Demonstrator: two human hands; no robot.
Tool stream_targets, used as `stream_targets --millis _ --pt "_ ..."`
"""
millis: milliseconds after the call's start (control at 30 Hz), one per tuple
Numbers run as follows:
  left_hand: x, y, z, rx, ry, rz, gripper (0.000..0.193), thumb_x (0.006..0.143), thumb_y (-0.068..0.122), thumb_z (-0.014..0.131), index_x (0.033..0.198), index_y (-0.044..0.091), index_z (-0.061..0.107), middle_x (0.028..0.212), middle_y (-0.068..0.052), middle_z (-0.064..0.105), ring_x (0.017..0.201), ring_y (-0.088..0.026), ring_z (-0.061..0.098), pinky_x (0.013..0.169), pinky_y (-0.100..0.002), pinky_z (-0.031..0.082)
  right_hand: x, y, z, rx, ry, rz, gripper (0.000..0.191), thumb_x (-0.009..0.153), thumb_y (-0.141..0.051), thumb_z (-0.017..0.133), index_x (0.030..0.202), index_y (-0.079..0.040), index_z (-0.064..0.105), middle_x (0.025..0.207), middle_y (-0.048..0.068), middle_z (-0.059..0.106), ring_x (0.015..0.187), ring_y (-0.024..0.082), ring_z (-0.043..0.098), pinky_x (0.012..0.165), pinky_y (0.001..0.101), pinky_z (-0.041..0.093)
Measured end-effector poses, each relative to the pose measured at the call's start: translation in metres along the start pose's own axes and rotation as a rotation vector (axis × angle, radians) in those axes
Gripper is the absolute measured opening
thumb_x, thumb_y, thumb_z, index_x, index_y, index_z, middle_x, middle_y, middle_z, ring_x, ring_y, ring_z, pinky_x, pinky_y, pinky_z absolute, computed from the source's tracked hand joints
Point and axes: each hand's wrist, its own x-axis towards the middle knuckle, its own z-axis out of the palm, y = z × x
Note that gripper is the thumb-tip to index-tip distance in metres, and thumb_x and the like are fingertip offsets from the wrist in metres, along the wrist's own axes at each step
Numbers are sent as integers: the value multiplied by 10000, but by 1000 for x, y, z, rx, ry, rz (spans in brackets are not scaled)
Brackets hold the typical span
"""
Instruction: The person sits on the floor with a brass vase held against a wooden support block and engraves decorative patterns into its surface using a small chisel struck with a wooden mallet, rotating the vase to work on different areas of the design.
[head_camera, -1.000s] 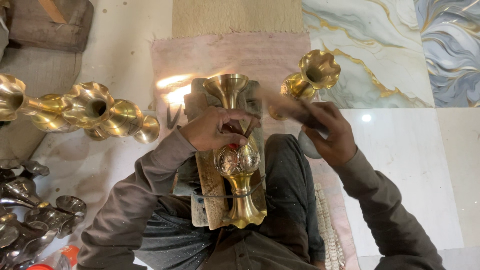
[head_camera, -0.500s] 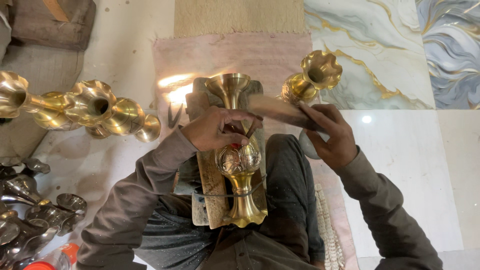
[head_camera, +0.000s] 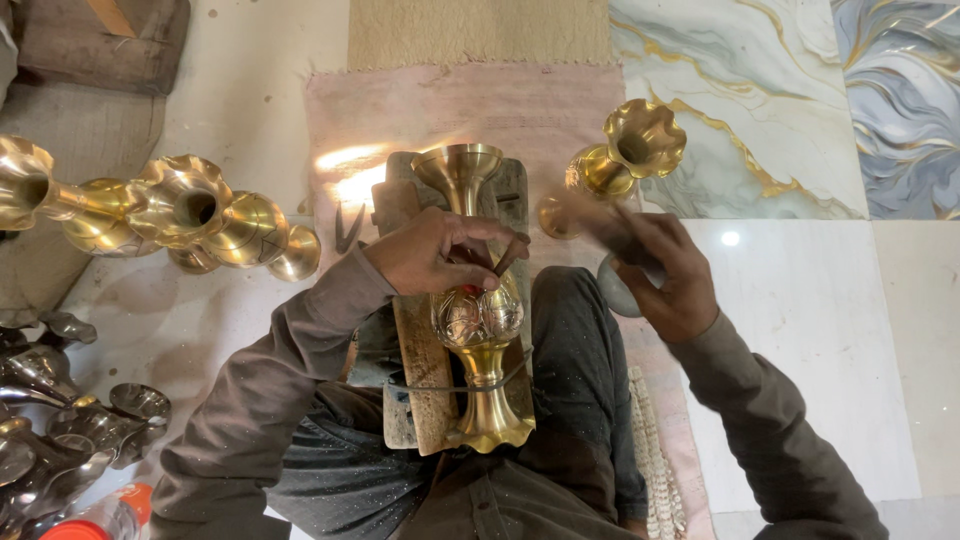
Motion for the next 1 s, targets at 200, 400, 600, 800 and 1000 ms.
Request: stream_targets --millis 200,400,600,800,1000 --pt "1 -2 -1 -22 9 48 550 882 134 783 1400 98 602 1422 -80 659 1031 -159 764 972 -312 640 0 -10 0 45 48 -2 597 910 79 675 1476 -63 547 1258 148 598 1151 210 646 966 294 560" --pt "1 0 -2 17 -38 8 497 884 140 763 1365 114 641 1418 -66 691 982 -163 789 916 -315 650 -2 -13 -6 -269 44 -98 598 851 47 732 1426 -47 595 1209 146 611 1057 258 613 894 348 523" --pt "4 0 -2 -5 -26 -8 514 879 135 774 1373 133 633 1413 -63 672 1020 -169 776 965 -315 648 -6 -7 -6 -78 41 -15 533 910 54 698 1421 -33 575 1260 142 604 1045 182 680 873 313 573" --pt "3 -3 -3 -7 -28 125 510 920 119 771 1405 107 613 1414 -80 681 1136 -189 731 980 -360 634 -11 -3 -4 -57 97 24 545 904 47 740 1414 -30 563 1177 133 587 1058 219 620 907 322 542" --pt "5 0 -4 15 -38 -55 557 873 126 781 1399 141 600 1396 -42 683 1023 -156 762 947 -333 638 -12 -6 0 92 55 60 580 919 77 693 1466 -42 541 1164 130 611 1072 210 631 921 309 535"
